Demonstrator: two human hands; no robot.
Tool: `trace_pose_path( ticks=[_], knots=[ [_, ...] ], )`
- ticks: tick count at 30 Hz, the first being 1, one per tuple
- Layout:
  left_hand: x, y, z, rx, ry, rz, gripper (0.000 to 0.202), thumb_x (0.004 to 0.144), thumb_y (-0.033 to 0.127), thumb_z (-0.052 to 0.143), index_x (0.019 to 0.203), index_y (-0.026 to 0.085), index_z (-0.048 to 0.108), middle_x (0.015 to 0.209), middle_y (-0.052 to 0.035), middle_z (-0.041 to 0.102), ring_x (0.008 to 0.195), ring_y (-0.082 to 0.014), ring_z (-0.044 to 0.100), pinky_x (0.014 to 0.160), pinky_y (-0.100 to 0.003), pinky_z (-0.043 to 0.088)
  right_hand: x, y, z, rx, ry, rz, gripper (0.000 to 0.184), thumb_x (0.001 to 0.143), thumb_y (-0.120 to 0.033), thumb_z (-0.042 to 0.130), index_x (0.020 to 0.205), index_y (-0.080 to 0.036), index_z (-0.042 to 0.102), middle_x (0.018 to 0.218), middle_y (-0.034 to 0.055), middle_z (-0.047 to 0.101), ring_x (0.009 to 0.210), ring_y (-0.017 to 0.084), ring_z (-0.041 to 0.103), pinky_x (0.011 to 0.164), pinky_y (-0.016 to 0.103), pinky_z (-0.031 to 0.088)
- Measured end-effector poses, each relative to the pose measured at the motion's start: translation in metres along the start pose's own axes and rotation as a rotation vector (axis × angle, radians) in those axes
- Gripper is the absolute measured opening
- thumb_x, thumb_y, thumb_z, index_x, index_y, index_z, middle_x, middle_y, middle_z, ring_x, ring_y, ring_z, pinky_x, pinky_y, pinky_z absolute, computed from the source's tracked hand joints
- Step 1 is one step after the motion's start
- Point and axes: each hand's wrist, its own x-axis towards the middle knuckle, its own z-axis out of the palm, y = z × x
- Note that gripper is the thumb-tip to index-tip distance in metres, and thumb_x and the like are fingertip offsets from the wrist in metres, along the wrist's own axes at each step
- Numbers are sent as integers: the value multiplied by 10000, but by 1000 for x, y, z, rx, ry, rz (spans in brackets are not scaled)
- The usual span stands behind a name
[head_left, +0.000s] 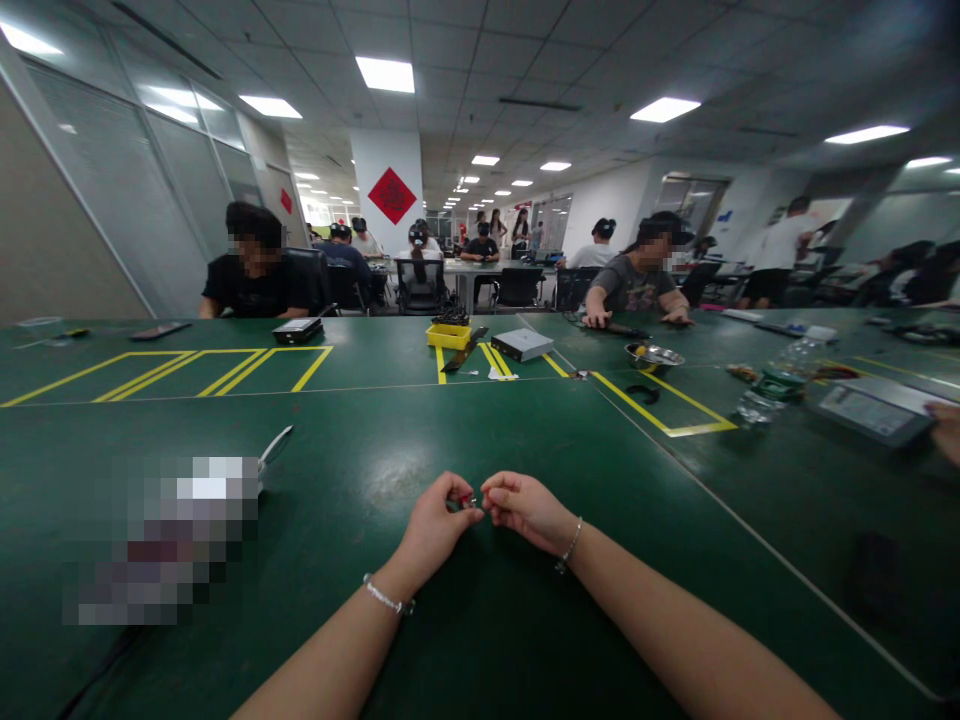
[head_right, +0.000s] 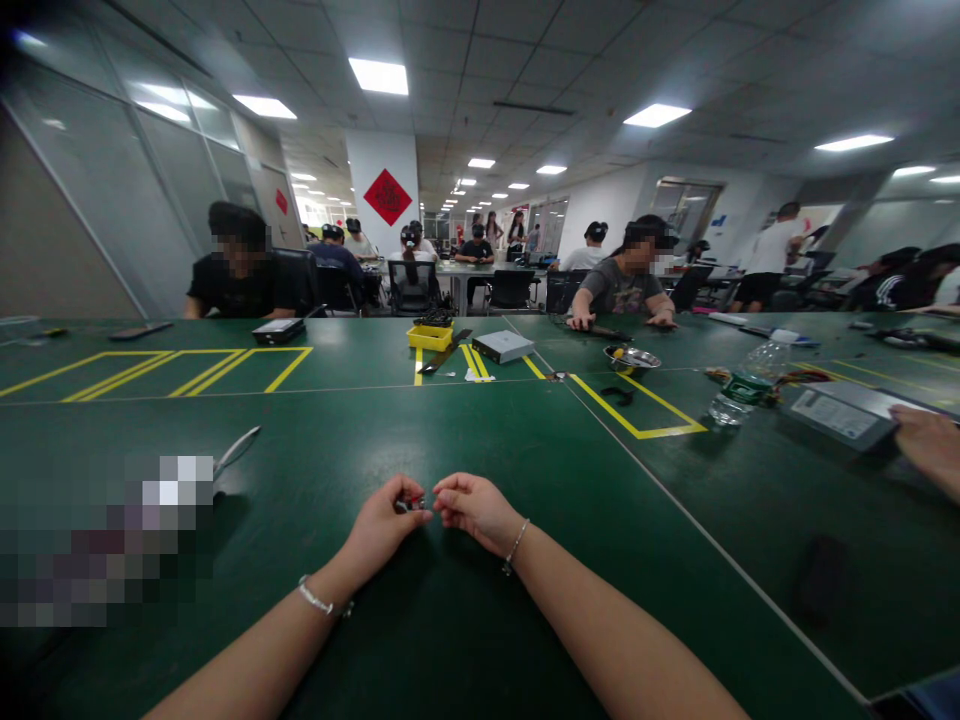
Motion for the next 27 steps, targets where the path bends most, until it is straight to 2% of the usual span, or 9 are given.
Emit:
trace_pose_path(
  ticks=[3, 6, 11, 14, 17, 22, 27],
  knots=[
    [1, -1, 0, -4, -16, 0, 166, 575, 157, 577, 694, 182, 463, 640, 49, 490, 610, -100, 476, 579, -211, 373, 0, 2, -1, 3, 4, -9, 248, 547, -177, 683, 742, -139, 534, 733, 2, 575, 551, 62, 514, 576, 232, 397],
    [0, 1, -1, 14, -9, 0, 158, 596, 189, 576, 717, 183, 475, 651, 46, 496, 619, -104, 474, 589, -215, 370, 0, 1, -1, -16, 5, -3, 244, 538, -166, 685, 734, -134, 543, 717, 2, 576, 540, 61, 510, 567, 230, 394],
    [-1, 7, -3, 39, -6, -18, 145, 687, 316, 509, 718, 175, 511, 604, 37, 491, 577, -108, 450, 554, -220, 349, -1, -2, 2, -60, 21, 13, 235, 651, -345, 599, 692, -121, 539, 538, -15, 521, 447, 55, 453, 457, 204, 341],
    [-2, 7, -3, -10, -60, -27, 271, 771, 379, 372, 669, 166, 505, 547, 31, 478, 529, -107, 445, 533, -225, 347, 0, -2, 2, -62, 26, 17, 316, 702, -434, 515, 630, -127, 511, 461, -28, 471, 396, 53, 414, 404, 196, 298],
    [-1, 5, -3, -39, -90, -36, 336, 798, 398, 304, 668, 161, 504, 531, 28, 476, 514, -107, 452, 535, -229, 352, 2, 1, 1, -56, 45, 36, 347, 707, -463, 492, 603, -132, 492, 424, -38, 442, 366, 49, 388, 382, 190, 278],
    [-1, 5, -3, 31, -39, -37, 193, 736, 340, 439, 714, 164, 514, 599, 28, 493, 572, -110, 452, 557, -224, 349, 0, 0, 2, -9, 3, -4, 211, 651, -312, 606, 715, -126, 530, 574, -12, 543, 467, 55, 475, 480, 198, 365],
    [-2, 7, -2, 83, 1, -14, 123, 633, 209, 545, 740, 176, 493, 664, 39, 502, 623, -104, 463, 588, -215, 356, 0, 0, -1, 19, -22, -15, 209, 571, -152, 661, 739, -137, 537, 695, -4, 582, 520, 54, 505, 546, 211, 396]
  ],
)
